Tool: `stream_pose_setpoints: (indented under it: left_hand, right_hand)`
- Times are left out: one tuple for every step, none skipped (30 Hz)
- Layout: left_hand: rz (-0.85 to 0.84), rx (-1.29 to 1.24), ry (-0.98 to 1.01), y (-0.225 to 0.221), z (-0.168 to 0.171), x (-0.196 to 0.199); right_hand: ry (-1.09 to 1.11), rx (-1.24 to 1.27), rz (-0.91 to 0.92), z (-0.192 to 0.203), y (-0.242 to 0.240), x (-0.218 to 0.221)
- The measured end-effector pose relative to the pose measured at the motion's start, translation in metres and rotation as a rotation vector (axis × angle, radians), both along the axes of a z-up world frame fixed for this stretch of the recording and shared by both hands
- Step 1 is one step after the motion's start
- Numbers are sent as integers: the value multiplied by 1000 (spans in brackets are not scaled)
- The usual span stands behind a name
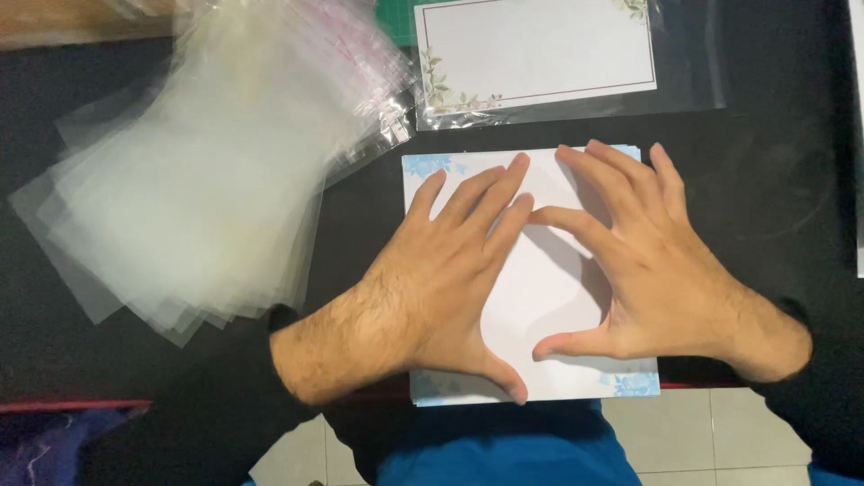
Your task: The person places a floral-decorated greeting card into a clear plastic sleeve by hand.
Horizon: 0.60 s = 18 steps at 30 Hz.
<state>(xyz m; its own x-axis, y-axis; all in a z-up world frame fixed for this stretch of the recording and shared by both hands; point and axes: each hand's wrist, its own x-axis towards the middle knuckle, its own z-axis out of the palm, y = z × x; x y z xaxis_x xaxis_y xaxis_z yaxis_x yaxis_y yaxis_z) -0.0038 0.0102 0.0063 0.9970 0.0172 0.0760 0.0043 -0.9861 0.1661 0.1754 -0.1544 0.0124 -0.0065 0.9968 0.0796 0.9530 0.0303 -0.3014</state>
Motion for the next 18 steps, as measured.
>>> stream_pose_setpoints:
  left_hand:
    - [1, 0, 2, -3, 5, -2]
    - [-18, 15, -12, -5, 10, -3]
    - [-35, 28, -25, -8, 15, -5]
    - [-33, 26, -22, -13, 22, -6]
    - [-117, 38, -29, -16, 30, -7]
    - [-201, 50, -36, -20, 38, -8]
    - [-198, 51, -34, -23, 37, -10]
    - [-187, 155, -47, -25, 37, -12]
    - [-174, 257, -58, -28, 36, -15]
    - [-169, 256, -54, -27, 35, -16]
    - [-173, 217, -43, -26, 35, -16]
    - [-176, 178, -33, -25, 34, -17]
    - [-171, 179, -32, -25, 34, -18]
    - [-156, 175, -30, -25, 33, -19]
    - [-143, 168, -27, -26, 33, -20]
    - [-142, 166, -25, -26, 32, -20]
    - [-144, 188, 1, -26, 30, -20]
    - [-146, 210, 28, -26, 29, -19]
  right_hand:
    - [2, 0, 1, 2, 0, 3]
    - [27, 33, -8, 3, 0, 5]
    - [53, 65, -15, 5, -1, 8]
    - [56, 63, -14, 6, 0, 11]
    - [92, 110, -14, 7, 2, 14]
    - [129, 156, -14, 9, 4, 17]
    - [131, 158, -11, 10, 5, 16]
    - [170, 155, -22, 11, 6, 16]
    - [211, 149, -30, 12, 7, 15]
    - [215, 148, -26, 11, 8, 15]
    - [216, 148, -17, 11, 8, 15]
    - [217, 147, -9, 10, 9, 16]
    - [218, 148, -4, 10, 9, 17]
    - [224, 140, -16, 9, 10, 17]
    - [231, 128, -32, 9, 9, 18]
    - [234, 126, -31, 7, 9, 18]
    - [237, 123, -25, 5, 9, 18]
    - [241, 119, -20, 4, 9, 19]
